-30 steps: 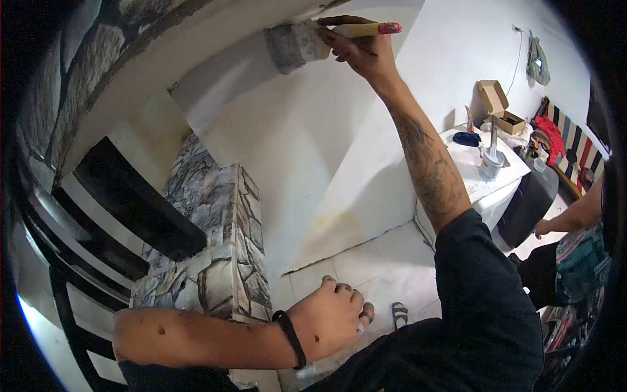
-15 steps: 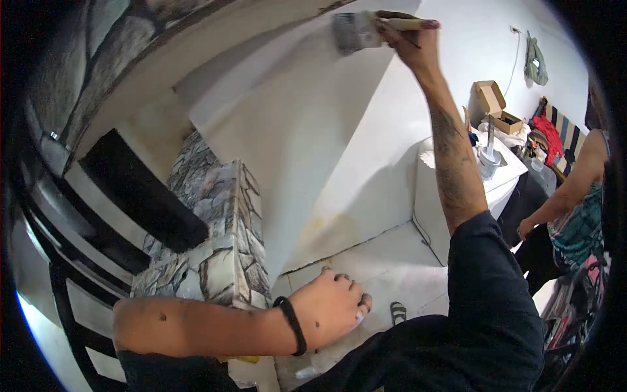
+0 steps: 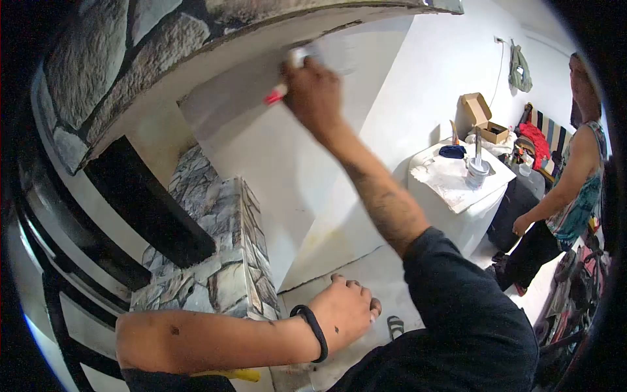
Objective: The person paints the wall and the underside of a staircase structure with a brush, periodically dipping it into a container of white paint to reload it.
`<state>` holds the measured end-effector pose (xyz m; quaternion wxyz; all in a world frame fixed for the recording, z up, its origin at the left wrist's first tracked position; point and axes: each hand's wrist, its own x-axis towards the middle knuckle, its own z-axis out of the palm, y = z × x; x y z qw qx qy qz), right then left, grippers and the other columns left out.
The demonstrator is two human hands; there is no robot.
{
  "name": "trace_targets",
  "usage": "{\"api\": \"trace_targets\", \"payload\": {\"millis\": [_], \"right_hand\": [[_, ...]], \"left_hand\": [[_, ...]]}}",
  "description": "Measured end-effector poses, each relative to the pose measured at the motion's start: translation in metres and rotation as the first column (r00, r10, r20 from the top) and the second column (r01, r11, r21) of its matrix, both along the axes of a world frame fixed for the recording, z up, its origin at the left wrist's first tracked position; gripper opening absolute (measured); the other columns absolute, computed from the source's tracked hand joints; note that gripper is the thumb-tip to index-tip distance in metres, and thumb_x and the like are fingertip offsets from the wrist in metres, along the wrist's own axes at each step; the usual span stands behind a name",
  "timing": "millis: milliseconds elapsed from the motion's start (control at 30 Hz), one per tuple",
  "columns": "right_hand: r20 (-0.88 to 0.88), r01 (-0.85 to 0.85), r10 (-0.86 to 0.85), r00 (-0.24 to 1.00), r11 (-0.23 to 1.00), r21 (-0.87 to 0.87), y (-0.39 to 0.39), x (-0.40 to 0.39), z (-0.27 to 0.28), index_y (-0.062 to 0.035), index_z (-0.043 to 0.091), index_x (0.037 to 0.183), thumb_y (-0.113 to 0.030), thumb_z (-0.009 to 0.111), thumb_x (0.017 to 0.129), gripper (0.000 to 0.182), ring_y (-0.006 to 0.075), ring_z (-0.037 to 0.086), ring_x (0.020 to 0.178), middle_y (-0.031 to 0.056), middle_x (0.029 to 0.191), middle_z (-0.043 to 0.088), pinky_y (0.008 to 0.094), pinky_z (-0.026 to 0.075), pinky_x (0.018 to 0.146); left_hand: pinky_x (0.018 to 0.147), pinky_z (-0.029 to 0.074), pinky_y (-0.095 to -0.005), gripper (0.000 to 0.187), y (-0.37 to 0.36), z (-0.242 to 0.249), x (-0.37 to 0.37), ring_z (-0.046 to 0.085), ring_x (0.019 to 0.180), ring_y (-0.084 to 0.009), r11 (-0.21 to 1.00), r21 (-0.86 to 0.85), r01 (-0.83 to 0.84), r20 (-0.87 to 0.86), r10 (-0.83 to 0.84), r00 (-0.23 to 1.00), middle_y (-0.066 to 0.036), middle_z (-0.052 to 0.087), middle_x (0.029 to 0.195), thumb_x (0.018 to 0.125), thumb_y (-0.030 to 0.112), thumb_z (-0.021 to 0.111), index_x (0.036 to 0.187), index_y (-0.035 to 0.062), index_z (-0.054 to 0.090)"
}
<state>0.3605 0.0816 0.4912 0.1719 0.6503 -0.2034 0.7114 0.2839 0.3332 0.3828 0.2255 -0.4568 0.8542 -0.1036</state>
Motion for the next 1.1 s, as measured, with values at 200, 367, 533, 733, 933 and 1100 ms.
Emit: {"api": "trace_targets", "payload": {"millis": [200,367,533,733,933,1100], "right_hand": [[-0.083,-0.534,0.533,0.842,0.845,0.012,0.093,0.037,0.012,-0.0081,0.064,0.093,-0.014,0.070,0.068,0.027,0.0362,0.063,0.076,0.0161,0.081,0.060,0.0465,0.052,0.065],[0.014,-0.844,0.844,0.536,0.536,-0.023,0.103,0.012,0.019,-0.0041,0.070,0.092,-0.015,0.073,0.073,0.022,0.0342,0.065,0.069,0.0152,0.078,0.067,0.0406,0.053,0.063],[-0.004,-0.950,0.950,0.311,0.311,0.004,0.070,0.040,0.013,-0.0012,0.071,0.091,-0.011,0.072,0.078,0.016,0.0228,0.068,0.067,0.0126,0.079,0.070,0.0317,0.053,0.063],[0.154,-0.921,0.908,0.389,0.377,0.099,-0.036,-0.017,-0.012,0.0007,0.069,0.105,-0.007,0.067,0.088,0.019,0.0107,0.061,0.076,0.0051,0.082,0.068,0.0253,0.051,0.068],[0.108,-0.783,0.777,0.620,0.621,0.028,0.019,-0.040,-0.010,0.0030,0.070,0.102,-0.001,0.067,0.084,0.019,0.0128,0.066,0.077,0.0082,0.085,0.071,0.0254,0.055,0.070],[-0.092,-0.927,0.922,0.375,0.371,-0.052,0.043,0.041,0.006,0.0028,0.071,0.098,-0.007,0.071,0.082,0.019,0.0104,0.063,0.068,0.0085,0.081,0.070,0.0256,0.052,0.063]], "left_hand": [[0.075,0.047,-0.0391,0.028,0.002,0.001,0.000,0.063,0.090,-0.0226,1.000,0.005,-0.011,-0.020,0.011,1.000,-0.007,0.061,0.092,0.089,0.018,0.049,0.114,0.0064,0.059],[0.077,0.047,-0.0407,0.026,0.004,0.005,-0.001,0.064,0.091,-0.0244,1.000,0.001,-0.030,-0.042,0.030,0.999,-0.008,0.065,0.095,0.089,0.017,0.050,0.109,0.0072,0.064],[0.077,0.046,-0.0405,0.029,0.002,0.008,-0.004,0.063,0.092,-0.0238,0.997,0.057,-0.052,-0.024,0.053,0.998,-0.008,0.064,0.097,0.090,0.018,0.049,0.114,0.0065,0.059],[0.073,0.045,-0.0375,0.038,0.000,0.003,0.003,0.061,0.091,-0.0234,0.996,0.078,-0.047,-0.009,0.048,0.999,-0.007,0.058,0.095,0.090,0.020,0.048,0.124,0.0030,0.051],[0.073,0.046,-0.0379,0.040,-0.003,0.004,-0.002,0.061,0.090,-0.0243,0.990,0.095,-0.101,-0.031,0.104,0.994,-0.009,0.060,0.098,0.089,0.019,0.048,0.125,0.0034,0.051],[0.073,0.046,-0.0381,0.038,-0.004,0.005,0.002,0.061,0.089,-0.0233,0.983,0.113,-0.144,-0.005,0.145,0.989,-0.008,0.058,0.093,0.089,0.021,0.048,0.124,0.0054,0.053]]}}
